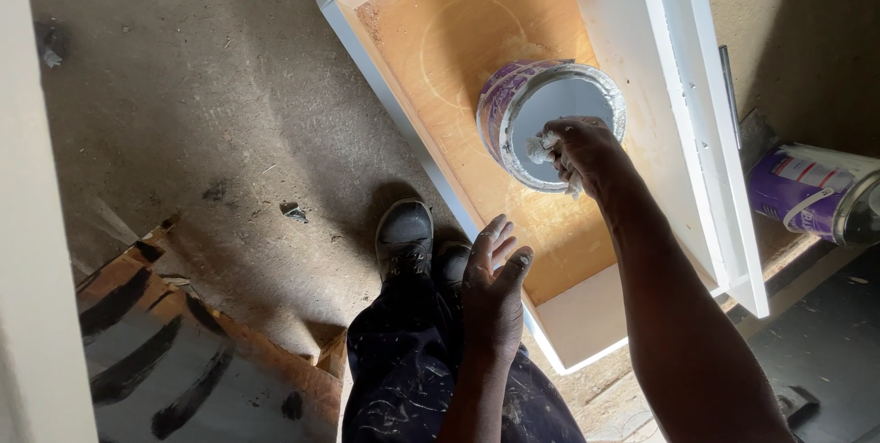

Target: The person paints a white cabinet door using a cloth and a paint can. They dip the cloth into the paint and apply it to the door surface, then use a scraper tool to smooth the edges and surface of the door.

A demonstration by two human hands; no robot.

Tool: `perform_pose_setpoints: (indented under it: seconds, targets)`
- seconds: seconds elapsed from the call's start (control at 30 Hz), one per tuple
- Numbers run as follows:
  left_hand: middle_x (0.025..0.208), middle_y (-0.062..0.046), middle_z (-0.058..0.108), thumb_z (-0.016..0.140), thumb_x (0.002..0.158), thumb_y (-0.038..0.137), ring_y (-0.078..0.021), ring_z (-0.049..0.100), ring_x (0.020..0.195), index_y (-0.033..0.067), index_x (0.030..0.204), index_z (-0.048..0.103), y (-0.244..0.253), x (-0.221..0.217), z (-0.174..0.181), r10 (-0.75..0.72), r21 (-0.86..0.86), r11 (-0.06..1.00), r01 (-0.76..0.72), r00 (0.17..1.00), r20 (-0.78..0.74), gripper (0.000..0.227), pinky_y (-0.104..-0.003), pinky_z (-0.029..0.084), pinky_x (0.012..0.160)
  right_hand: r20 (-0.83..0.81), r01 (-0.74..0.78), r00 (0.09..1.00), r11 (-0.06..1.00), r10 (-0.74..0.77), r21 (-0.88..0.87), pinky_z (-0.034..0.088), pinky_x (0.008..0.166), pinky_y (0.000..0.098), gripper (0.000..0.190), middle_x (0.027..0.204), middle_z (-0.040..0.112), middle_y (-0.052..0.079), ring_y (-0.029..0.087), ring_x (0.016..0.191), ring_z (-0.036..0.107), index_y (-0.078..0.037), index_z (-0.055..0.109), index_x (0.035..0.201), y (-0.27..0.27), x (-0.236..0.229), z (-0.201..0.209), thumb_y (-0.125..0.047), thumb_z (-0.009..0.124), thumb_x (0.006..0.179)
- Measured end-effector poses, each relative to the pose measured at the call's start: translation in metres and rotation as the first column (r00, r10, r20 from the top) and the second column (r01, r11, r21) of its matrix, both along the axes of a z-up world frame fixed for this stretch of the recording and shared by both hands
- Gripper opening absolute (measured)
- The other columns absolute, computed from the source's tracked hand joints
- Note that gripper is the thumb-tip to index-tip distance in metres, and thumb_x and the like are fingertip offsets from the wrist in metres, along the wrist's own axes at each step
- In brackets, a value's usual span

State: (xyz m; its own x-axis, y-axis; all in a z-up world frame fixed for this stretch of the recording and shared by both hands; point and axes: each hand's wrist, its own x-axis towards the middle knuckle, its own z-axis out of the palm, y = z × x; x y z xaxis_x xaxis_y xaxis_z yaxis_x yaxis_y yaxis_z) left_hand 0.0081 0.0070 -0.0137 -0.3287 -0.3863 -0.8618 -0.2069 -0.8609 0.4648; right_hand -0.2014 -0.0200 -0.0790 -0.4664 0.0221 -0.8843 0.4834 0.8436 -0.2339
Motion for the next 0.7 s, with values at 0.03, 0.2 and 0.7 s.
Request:
perform_pose_setpoints:
  seconds: [0.03, 0.2, 0.7]
  targets:
    - [0.145, -0.014, 0.064, 0.06, 0.083, 0.026, -0.0259, 0.062, 0.135, 0.0113, 0.142, 0.058, -0.002, 0.0, 0.002, -0.007, -0.001, 1.0, 0.007, 1.0, 0.002, 0.061, -0.042, 0.052, 0.108, -0.013, 0.014, 1.0, 1.0, -0.014, -0.004, 0.029, 0.048, 0.0319, 0.014, 0.063, 0.046, 0.014, 0.02, 0.054, 0.038, -0.002, 0.053, 0.073, 0.001, 0.0, -0.003, -0.011, 0.058, 0.081]
    - [0.145, -0.014, 0.064, 0.06, 0.083, 0.025, -0.0245, 0.062, 0.135, 0.013, 0.141, 0.059, -0.003, 0.0, 0.002, -0.011, 0.02, 1.0, 0.011, 1.0, 0.013, 0.059, -0.04, 0.053, 0.107, -0.024, 0.025, 0.999, 0.998, -0.023, 0.063, 0.035, 0.048, 0.0329, 0.017, 0.063, 0.049, 0.012, 0.021, 0.055, 0.044, -0.001, 0.064, 0.084, 0.005, -0.001, -0.011, -0.017, 0.059, 0.086]
    - [0.142, -0.018, 0.065, 0.062, 0.082, 0.029, -0.0264, 0.066, 0.13, 0.0108, 0.14, 0.059, 0.006, 0.0, -0.004, -0.005, 0.011, 1.0, 0.005, 0.999, 0.049, 0.061, -0.042, 0.055, 0.104, 0.03, 0.0, 1.0, 1.0, 0.0, -0.003, 0.032, 0.047, 0.0332, 0.02, 0.06, 0.043, 0.013, 0.022, 0.051, 0.039, 0.002, 0.057, 0.075, -0.003, 0.005, -0.007, -0.014, 0.06, 0.086]
